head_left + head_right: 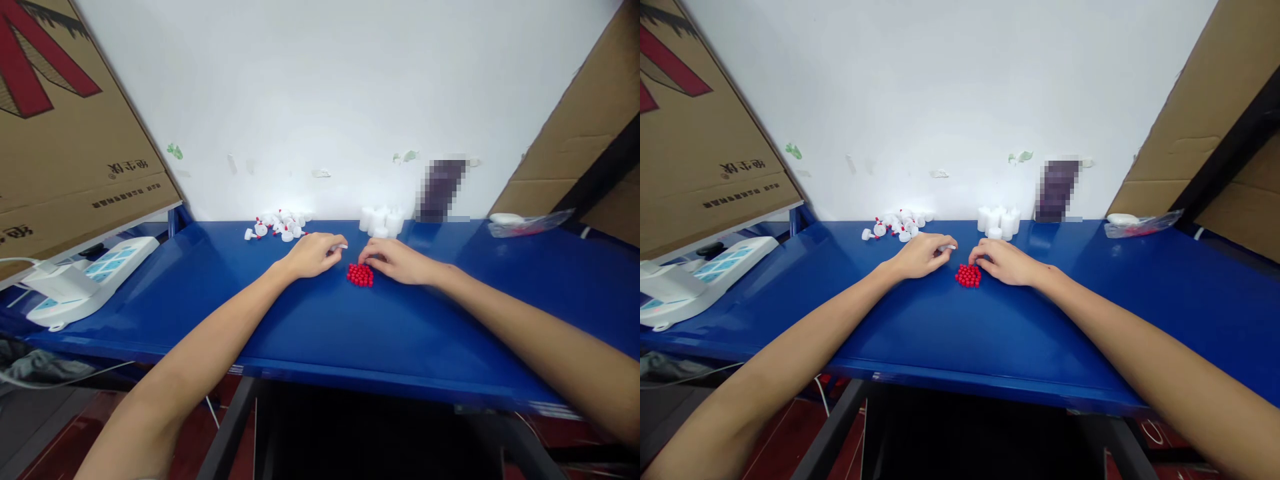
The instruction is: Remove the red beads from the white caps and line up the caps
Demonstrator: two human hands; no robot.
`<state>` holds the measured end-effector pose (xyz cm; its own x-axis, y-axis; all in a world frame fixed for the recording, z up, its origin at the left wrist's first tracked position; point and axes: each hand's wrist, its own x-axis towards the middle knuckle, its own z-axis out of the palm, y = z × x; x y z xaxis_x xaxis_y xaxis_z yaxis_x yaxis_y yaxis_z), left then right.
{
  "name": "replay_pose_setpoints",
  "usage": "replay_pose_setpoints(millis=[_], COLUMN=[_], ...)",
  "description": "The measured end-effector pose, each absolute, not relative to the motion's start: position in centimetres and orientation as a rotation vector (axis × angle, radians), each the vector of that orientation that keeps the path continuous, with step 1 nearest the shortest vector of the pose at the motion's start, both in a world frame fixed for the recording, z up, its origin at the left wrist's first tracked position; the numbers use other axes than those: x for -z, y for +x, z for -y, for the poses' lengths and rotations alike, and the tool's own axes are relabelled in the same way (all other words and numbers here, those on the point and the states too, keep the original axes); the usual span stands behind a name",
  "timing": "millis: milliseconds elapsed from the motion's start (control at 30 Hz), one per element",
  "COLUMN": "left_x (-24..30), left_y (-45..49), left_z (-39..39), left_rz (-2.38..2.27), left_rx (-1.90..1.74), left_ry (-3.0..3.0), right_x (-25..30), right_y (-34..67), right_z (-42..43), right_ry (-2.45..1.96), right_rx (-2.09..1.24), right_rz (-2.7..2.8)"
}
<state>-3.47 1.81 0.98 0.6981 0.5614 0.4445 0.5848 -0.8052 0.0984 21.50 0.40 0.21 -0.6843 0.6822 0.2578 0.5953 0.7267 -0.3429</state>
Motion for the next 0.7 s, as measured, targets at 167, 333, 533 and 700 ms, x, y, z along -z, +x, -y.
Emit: replay_pose_setpoints(millis=[167, 333, 533, 700], left_x=[-1.0, -1.0, -1.1, -1.6], left_y=[-3.4, -3.3, -3.4, -2.7], left_z=[-1.8, -1.7, -1.6, -0.4], left_rz=[0.975, 0.987, 0.993, 0.892], left_rx=[0.677, 0.660, 0.672, 0.682], left_ry=[-2.865, -2.874, -2.873, -2.855], right_x=[-0.3, -0.3, -0.6, -1.7], right_y=[21.5, 21.5, 21.3, 20.2], right_z=[-0.4, -0.4, 0.1, 2.1], right_ry=[-0.968, -0.955, -0.971, -0.908], right_rx=[-0.353, -0.368, -0.324, -0.276], right_rz=[2.555, 2.553, 2.466, 2.330])
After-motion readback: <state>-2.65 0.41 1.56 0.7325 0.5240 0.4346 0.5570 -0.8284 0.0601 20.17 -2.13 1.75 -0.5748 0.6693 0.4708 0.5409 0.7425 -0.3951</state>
